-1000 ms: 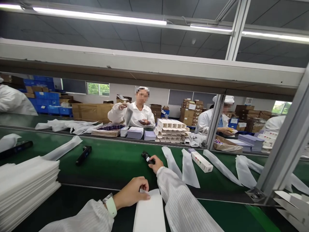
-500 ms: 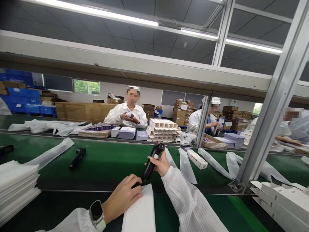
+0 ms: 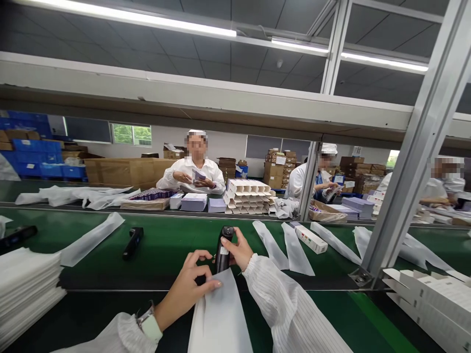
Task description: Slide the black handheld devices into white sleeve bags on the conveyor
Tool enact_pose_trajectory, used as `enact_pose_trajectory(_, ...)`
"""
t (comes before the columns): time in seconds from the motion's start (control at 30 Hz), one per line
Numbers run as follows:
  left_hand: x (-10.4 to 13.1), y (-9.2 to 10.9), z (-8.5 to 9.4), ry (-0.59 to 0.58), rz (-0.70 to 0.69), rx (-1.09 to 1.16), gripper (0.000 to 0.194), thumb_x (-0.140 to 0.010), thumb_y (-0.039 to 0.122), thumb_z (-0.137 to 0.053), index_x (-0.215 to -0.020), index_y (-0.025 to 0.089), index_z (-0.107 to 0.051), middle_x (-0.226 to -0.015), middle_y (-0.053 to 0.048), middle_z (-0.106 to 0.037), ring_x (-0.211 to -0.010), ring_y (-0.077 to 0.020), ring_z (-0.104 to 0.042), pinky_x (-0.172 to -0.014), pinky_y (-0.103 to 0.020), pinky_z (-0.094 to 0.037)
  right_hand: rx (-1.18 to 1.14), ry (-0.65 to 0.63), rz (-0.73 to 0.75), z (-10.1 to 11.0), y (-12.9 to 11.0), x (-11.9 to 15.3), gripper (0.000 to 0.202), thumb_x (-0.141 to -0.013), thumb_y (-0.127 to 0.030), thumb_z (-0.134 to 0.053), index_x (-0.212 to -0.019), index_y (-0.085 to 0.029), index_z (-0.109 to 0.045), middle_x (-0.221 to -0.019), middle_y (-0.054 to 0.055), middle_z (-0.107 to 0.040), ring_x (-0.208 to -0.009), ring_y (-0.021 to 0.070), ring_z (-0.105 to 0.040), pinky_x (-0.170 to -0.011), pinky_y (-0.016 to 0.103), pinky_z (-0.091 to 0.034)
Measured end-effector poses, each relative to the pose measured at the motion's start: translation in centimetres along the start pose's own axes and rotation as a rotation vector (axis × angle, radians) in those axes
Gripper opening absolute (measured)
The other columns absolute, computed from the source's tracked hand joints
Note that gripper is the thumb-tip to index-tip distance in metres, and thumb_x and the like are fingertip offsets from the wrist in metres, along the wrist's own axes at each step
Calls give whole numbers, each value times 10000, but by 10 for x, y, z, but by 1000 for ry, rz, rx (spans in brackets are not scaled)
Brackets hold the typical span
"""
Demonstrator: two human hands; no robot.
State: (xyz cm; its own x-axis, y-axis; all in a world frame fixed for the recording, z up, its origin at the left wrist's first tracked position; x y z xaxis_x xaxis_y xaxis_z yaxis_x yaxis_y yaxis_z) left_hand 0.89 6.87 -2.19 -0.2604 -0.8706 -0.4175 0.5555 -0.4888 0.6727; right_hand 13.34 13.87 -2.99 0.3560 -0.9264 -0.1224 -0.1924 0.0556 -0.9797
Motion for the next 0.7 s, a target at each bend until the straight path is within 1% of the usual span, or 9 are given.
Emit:
enact_pose_trajectory(0.13, -8, 5, 18, 112, 101, 156, 275, -674, 419, -580, -550, 182, -518, -1063, -48, -402, -1063, -252, -344, -904, -398, -304, -30, -183, 37, -15, 2, 3, 328, -601, -410, -665, -732, -162, -495, -542, -42, -506, -459, 79, -494, -452, 190, -395)
enact_pose_trajectory(0.27, -10, 22, 36, 89, 123, 341, 319, -707, 445, -532, -549, 171, -493, -1116, -51, -377, -1068, -241, -375, -791, -311, -398, -81, -506, -90, -33, 2, 18, 468, -644, -563, -540, -610, -97, -564, -624, 38, -551, -652, 134, -559, -653, 276, -426)
enact_pose_trajectory(0.37, -8, 35, 46, 102, 135, 437, 321, -722, 441, -519, -562, 164, -487, -1136, -45, -367, -1016, -219, -434, -679, -245, -427, -190, -649, -131, -43, -1, 34, 574, -540, -572, -621, -919, -143, -569, -858, 76, -580, -850, 189, -556, -765, 347, -393)
enact_pose_trajectory(0.43, -7, 38, 52, 164, 121, 445, 321, -723, 439, -524, -566, 161, -491, -1115, -47, -388, -1019, -215, -434, -678, -225, -421, -258, -686, -163, -53, 2, 43, 801, -442, -492, -721, -1138, -239, -416, -951, 65, -563, -880, 195, -550, -749, 353, -398)
enact_pose_trajectory(0.47, -8, 38, 54, 187, 119, 447, 322, -722, 442, -525, -569, 160, -496, -1104, -51, -397, -1018, -215, -436, -678, -222, -419, -265, -692, -173, -59, 6, 47, 882, -405, -418, -764, -1175, -257, -365, -937, 54, -564, -850, 186, -558, -724, 335, -409)
enact_pose_trajectory(0.53, -9, 32, 53, 216, 125, 462, 326, -717, 455, -527, -583, 157, -524, -1097, -61, -402, -1002, -216, -446, -675, -224, -416, -240, -643, -149, -67, 12, 48, 854, -386, -258, -797, -1143, -217, -403, -820, 24, -571, -720, 150, -566, -639, 274, -428)
enact_pose_trajectory(0.6, -9, 22, 49, 275, 140, 488, 307, -749, 462, -477, -707, 177, -581, -1123, -54, -388, -1018, -204, -435, -726, -235, -405, -221, -442, -65, -59, 11, 37, 664, -422, -195, -777, -1021, -167, -492, -718, -1, -554, -599, 112, -534, -557, 230, -425)
enact_pose_trajectory(0.63, -9, 16, 46, 307, 150, 501, 305, -778, 460, -429, -827, 203, -586, -1141, -46, -382, -1037, -193, -420, -768, -243, -392, -227, -294, -14, -46, 6, 28, 570, -450, -207, -762, -960, -162, -511, -696, -6, -547, -570, 105, -521, -537, 227, -426)
enact_pose_trajectory(0.7, -6, 4, 36, 327, 169, 488, 322, -818, 443, -352, -1026, 259, -514, -1142, -31, -402, -1070, -173, -388, -856, -272, -343, -264, 47, 104, -4, -7, 9, 468, -487, -268, -732, -885, -178, -504, -690, -10, -543, -573, 114, -521, -544, 247, -441)
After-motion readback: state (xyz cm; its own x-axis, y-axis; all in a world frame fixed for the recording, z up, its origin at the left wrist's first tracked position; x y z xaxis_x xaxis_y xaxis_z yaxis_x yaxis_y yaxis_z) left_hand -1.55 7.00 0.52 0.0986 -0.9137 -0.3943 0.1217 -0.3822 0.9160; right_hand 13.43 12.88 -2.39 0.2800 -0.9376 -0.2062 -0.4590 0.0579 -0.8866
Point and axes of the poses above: each hand's wrist, its own x-axis away from the middle knuckle, its own z-axis out of the back of the hand, y = z × x, the point moved 5 cm from there along -x, towards the middle knuckle
